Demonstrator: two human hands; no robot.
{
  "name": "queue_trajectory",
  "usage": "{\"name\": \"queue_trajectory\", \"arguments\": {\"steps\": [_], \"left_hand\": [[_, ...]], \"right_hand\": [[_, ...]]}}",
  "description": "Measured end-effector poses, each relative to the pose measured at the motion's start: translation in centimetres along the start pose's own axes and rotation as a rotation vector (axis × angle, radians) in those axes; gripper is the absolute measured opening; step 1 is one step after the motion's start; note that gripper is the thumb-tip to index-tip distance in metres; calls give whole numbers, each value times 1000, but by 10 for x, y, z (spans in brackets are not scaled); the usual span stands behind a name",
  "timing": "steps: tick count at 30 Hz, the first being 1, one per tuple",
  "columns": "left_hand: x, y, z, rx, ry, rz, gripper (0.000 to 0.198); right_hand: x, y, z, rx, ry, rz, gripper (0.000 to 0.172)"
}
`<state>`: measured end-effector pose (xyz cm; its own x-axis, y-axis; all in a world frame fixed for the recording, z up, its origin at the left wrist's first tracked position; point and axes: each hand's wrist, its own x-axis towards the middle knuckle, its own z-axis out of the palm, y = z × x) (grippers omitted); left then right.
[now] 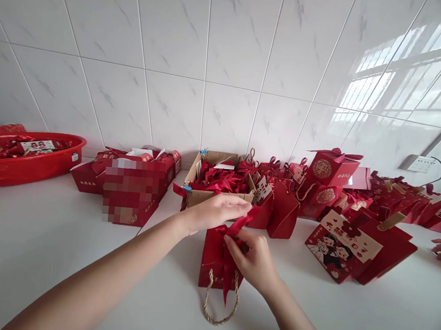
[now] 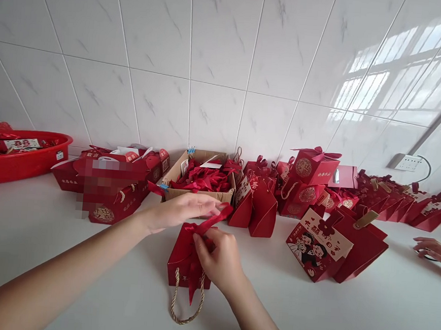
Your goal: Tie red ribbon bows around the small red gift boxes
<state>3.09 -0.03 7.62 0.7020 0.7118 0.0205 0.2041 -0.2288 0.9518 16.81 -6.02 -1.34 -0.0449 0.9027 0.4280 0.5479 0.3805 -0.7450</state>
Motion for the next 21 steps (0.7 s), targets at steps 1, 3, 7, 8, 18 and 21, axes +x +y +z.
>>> {"name": "queue_trajectory", "arguments": {"steps": [1, 3, 7, 8, 18, 21], "left_hand": [[-2, -5, -2, 17, 12, -6, 40], [-9, -14, -8, 70, 44, 13, 42], [-26, -36, -12, 228, 73, 100, 34], [-29, -41, -11, 249, 85, 115, 35], [-33, -77, 9, 126, 322, 160, 20], [-35, -78, 14, 134, 365, 187, 16]], "right_hand": [[0, 1, 0, 10, 4, 4, 37], [0, 3, 0, 54, -15, 4, 34], [2, 3, -3, 145, -73, 5, 29], [2, 2, -4, 159, -83, 0, 28], [0, 5, -1, 254, -50, 96, 33], [1, 5, 1, 297, -27, 119, 27]]}}
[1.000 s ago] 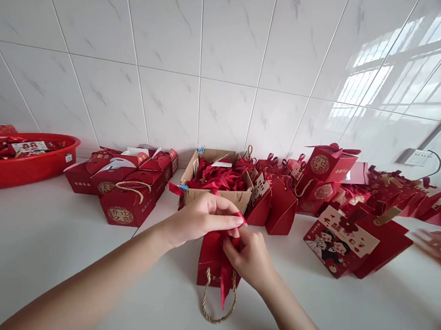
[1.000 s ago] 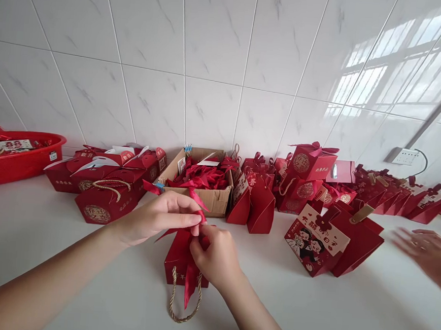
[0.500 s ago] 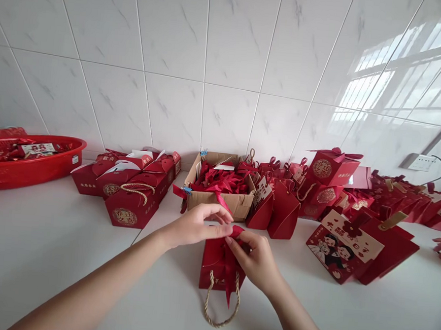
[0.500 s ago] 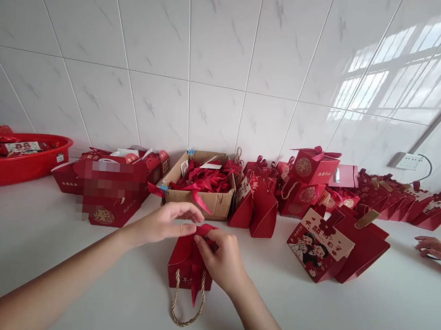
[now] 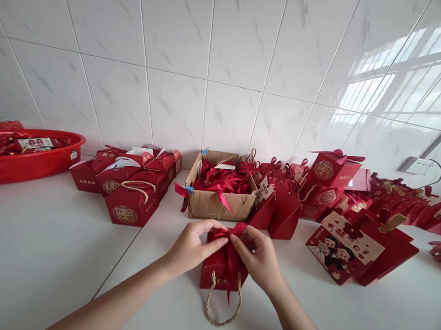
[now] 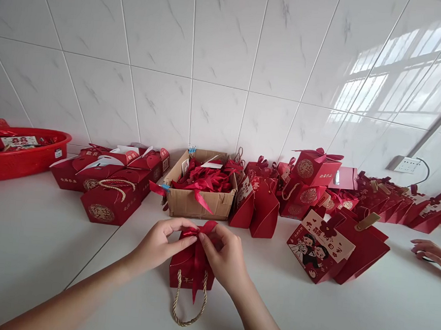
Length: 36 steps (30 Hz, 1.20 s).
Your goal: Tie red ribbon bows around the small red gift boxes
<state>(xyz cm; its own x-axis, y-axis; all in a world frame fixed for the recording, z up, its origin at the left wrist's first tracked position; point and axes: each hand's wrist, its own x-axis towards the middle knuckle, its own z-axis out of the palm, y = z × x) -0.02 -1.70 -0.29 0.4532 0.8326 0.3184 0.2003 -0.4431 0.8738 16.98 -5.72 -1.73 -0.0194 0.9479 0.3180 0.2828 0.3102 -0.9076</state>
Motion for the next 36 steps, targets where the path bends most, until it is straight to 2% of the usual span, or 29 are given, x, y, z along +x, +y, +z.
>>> {"name": "queue_trajectory", "arguments": {"steps": [3, 7, 9, 13, 18, 23, 28, 33, 36], "left_hand": [[-2, 2, 4, 9, 14, 13, 13], [-1, 1, 7, 9, 41, 1, 10], [0, 0, 7, -15, 53, -19, 10], [2, -2, 6, -47, 44, -60, 14], [1, -3, 3, -65, -4, -57, 16], [1, -2, 1, -38, -6, -50, 14], [1, 0, 2, -11, 8, -31, 12], [0, -1, 3, 21, 38, -11, 8], [0, -2, 2, 36, 42, -13, 11]], "right_hand": [[1, 0, 3, 35, 11, -2, 25], [0, 3, 3, 65, 94, 1, 34], [-2, 4, 2, 38, 78, -2, 36], [-4, 2, -3, -85, -29, -71, 21], [-5, 0, -5, -163, -10, -178, 2], [-5, 2, -5, -317, 56, -284, 18], [-7, -2, -5, -383, 47, -376, 21], [-9, -6, -6, -363, -31, -315, 16], [-8, -4, -4, -326, -12, -257, 12]]}}
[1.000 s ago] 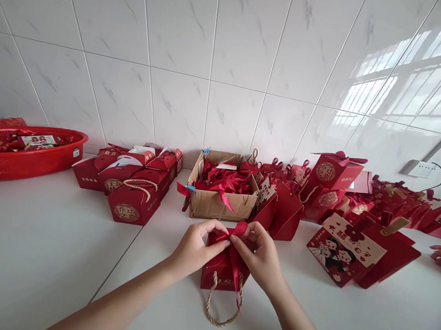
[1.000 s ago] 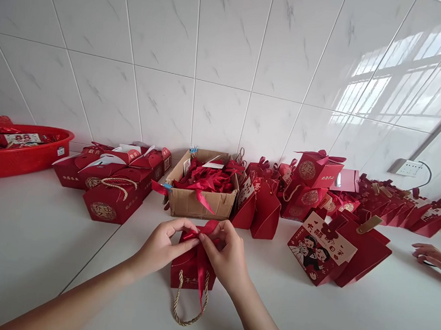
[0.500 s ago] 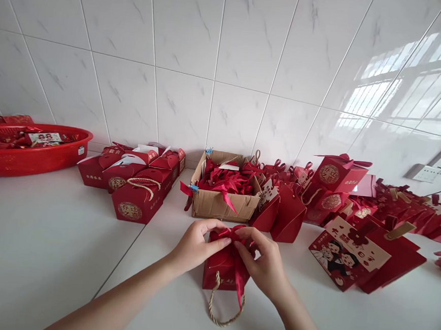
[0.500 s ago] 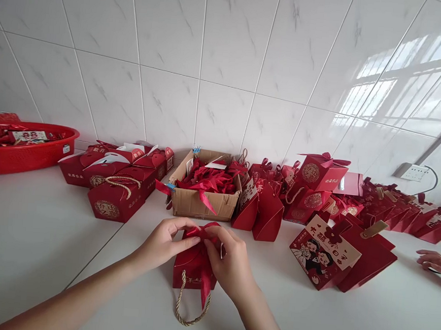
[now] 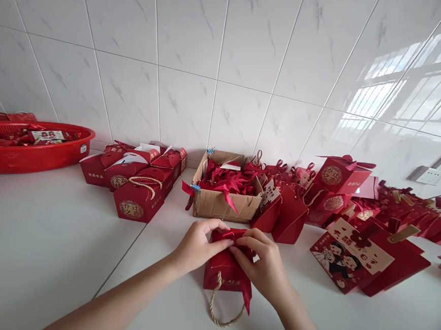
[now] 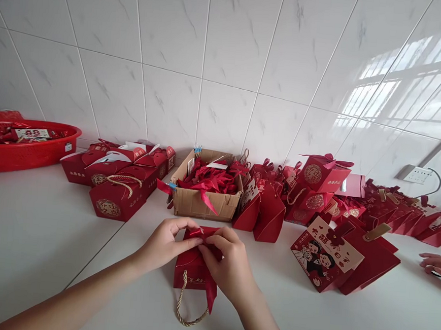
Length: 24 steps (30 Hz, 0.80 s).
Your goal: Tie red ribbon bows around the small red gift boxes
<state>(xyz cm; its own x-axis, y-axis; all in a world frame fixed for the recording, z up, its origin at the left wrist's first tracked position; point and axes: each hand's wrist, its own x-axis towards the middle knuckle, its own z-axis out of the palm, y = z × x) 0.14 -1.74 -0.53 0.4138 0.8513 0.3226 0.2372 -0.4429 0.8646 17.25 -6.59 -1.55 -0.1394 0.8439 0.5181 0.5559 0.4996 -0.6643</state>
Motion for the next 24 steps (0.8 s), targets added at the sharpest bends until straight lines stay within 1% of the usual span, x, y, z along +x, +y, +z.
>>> {"name": "queue_trajectory", "arguments": {"steps": [4, 6, 9, 13, 16, 18, 20, 22, 23, 24], "left_hand": [[1, -1, -2, -44, -29, 16, 14], [2, -1, -2, -60, -30, 27, 15], [2, -3, 0, -65, 3, 43, 15], [2, -7, 7, -92, 47, 79, 12], [3, -12, 13, -137, 47, 69, 11], [4, -14, 16, -164, 38, 61, 12], [4, -13, 15, -114, 89, 82, 15], [2, -10, 10, 10, 168, 133, 10], [0, -7, 7, 80, 179, 157, 5], [-1, -4, 3, 140, 155, 174, 4]], "right_hand": [[2, 3, 4, 42, 50, 69, 14], [2, 4, 4, 73, 47, 125, 15], [2, 4, 5, 153, -17, 218, 21], [2, 5, 6, 202, -90, 290, 30], [3, 4, 7, 322, -130, 332, 37], [4, 4, 7, 408, -135, 347, 40], [4, 3, 7, 454, -135, 354, 42], [4, 3, 7, 465, -130, 351, 43], [4, 3, 7, 459, -128, 343, 43], [3, 3, 7, 448, -125, 332, 43]]}}
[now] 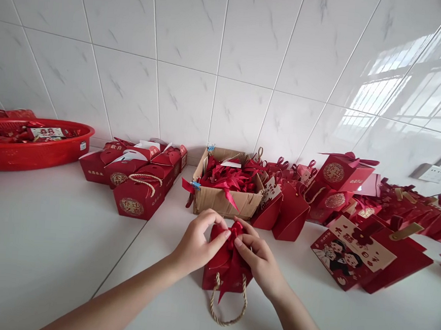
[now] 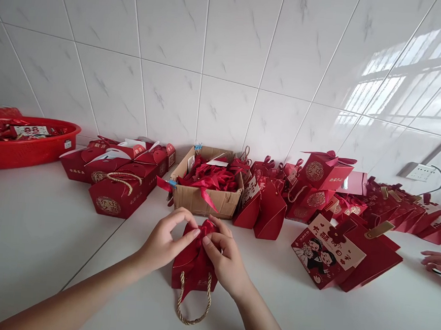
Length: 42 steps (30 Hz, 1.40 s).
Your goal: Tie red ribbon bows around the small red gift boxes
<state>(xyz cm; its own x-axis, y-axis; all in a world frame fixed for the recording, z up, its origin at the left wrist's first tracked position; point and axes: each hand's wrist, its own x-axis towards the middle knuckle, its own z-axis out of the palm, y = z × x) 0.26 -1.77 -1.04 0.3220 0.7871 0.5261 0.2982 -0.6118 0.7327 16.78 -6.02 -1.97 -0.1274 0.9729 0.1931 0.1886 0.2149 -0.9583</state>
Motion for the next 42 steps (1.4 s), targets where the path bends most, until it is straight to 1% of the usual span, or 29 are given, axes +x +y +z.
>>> {"name": "queue_trajectory", "arguments": {"steps": [2, 3, 4, 5, 9, 13, 16, 19, 22, 24, 26, 29, 30, 32, 34, 35, 39, 40, 42], "left_hand": [[-2, 6, -8, 73, -120, 21, 10], [-2, 8, -10, 102, -172, 22, 9], [-3, 9, -11, 128, -200, 22, 8], [-3, 10, -12, 153, -205, 24, 7], [-2, 7, -9, 222, -147, 43, 9], [1, 3, -10, 227, -158, 36, 11], [2, 3, -13, 251, -176, 36, 12], [2, 5, -14, 282, -187, 63, 12], [0, 6, -13, 321, -171, 117, 13], [0, 6, -13, 339, -154, 155, 13], [-1, 5, -12, 347, -143, 191, 12], [-2, 5, -12, 348, -141, 225, 12], [-2, 5, -13, 346, -144, 230, 12], [-2, 6, -13, 335, -151, 231, 12], [-3, 6, -12, 314, -148, 227, 12], [-3, 6, -12, 301, -144, 224, 11], [-1, 5, -12, 247, -150, 179, 11], [-1, 5, -12, 240, -160, 161, 12], [3, 6, -14, 240, -188, 135, 12]], "right_hand": [[0, 0, 0, -33, 7, -21, 42], [0, 1, 0, -53, 9, -28, 41], [0, 1, -1, -73, 13, -32, 41], [0, 1, -1, -90, 21, -34, 41], [-1, -1, -2, -115, 47, -15, 39], [-3, -5, -6, -161, 67, -21, 40], [-4, -5, -14, -278, 117, -94, 28], [-2, -2, -23, -410, 134, -174, 16], [0, -2, -27, -537, 167, -265, 11], [-2, -8, -28, -627, 163, -303, 11], [-6, -17, -30, -697, 85, -260, 13], [-10, -36, -37, -831, -69, -110, 21], [-9, -42, -40, -883, -93, -86, 22], [-3, -53, -46, -951, -89, -104, 22], [9, -61, -49, -912, -114, -167, 21], [17, -64, -49, -855, -157, -195, 20], [46, -66, -44, -626, -447, -244, 17], [51, -65, -42, -604, -498, -244, 16], [56, -60, -39, -586, -553, -236, 13]]}}
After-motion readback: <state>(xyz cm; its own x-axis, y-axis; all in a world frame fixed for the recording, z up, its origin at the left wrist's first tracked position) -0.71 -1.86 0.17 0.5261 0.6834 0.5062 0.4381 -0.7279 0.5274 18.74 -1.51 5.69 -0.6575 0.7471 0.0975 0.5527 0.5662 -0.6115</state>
